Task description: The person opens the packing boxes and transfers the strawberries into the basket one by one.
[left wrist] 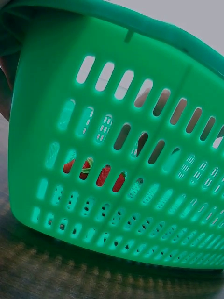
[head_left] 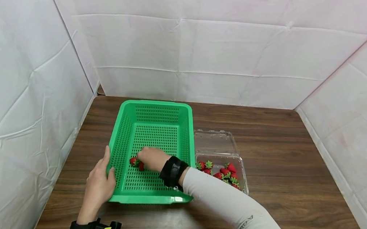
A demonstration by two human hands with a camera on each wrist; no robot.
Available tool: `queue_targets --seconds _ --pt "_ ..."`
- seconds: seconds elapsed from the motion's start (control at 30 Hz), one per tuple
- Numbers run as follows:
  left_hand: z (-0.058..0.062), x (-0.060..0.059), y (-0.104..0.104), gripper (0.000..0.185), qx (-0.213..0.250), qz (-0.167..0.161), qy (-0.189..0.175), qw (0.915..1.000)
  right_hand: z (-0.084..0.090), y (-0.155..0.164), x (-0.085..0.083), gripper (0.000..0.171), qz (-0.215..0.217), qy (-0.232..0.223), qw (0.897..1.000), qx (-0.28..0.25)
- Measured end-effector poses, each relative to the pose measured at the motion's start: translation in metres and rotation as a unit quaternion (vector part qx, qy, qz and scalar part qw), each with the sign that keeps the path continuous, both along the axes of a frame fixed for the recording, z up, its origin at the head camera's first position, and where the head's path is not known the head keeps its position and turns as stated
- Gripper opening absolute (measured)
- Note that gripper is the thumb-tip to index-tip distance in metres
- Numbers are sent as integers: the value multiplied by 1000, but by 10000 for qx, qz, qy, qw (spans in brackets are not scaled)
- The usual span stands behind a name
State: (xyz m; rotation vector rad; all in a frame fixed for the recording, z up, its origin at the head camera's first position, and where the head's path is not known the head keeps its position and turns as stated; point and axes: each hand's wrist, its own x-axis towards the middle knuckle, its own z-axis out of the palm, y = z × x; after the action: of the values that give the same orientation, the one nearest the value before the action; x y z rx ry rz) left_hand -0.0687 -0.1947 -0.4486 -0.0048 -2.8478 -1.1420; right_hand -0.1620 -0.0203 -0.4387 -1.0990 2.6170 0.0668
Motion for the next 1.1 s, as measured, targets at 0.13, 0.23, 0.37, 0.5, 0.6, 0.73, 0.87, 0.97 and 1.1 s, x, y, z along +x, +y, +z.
queue_targets --seconds 0.13,0.23,0.37,0.5,0.6,0.73,0.87,0.97,1.1 --pt "0 0 0 68 0 5 2 10000 4 1 -2 17 43 -12 10000 -48" --pt "1 0 0 69 -3 16 -4 10000 11 2 -3 19 66 -1 9999 -115" --pt "2 -1 0 69 -21 17 17 10000 23 4 -3 23 -47 -35 9998 -178" --pt "2 0 0 67 -31 10 39 10000 33 8 -3 30 -180 -21 9994 -303" --pt "2 0 0 67 -28 17 43 10000 42 14 -1 35 -270 -9 9988 -409" --pt "2 0 0 69 -31 25 50 10000 56 22 1 38 -373 32 9974 -609" --pt "2 0 0 69 -23 28 42 10000 68 32 4 37 -389 215 9948 -916" --pt "1 0 0 69 -16 24 1 10000 76 41 7 37 -442 256 9917 -1180" --pt "1 0 0 69 -16 23 -40 10000 84 52 11 36 -518 302 9871 -1481"
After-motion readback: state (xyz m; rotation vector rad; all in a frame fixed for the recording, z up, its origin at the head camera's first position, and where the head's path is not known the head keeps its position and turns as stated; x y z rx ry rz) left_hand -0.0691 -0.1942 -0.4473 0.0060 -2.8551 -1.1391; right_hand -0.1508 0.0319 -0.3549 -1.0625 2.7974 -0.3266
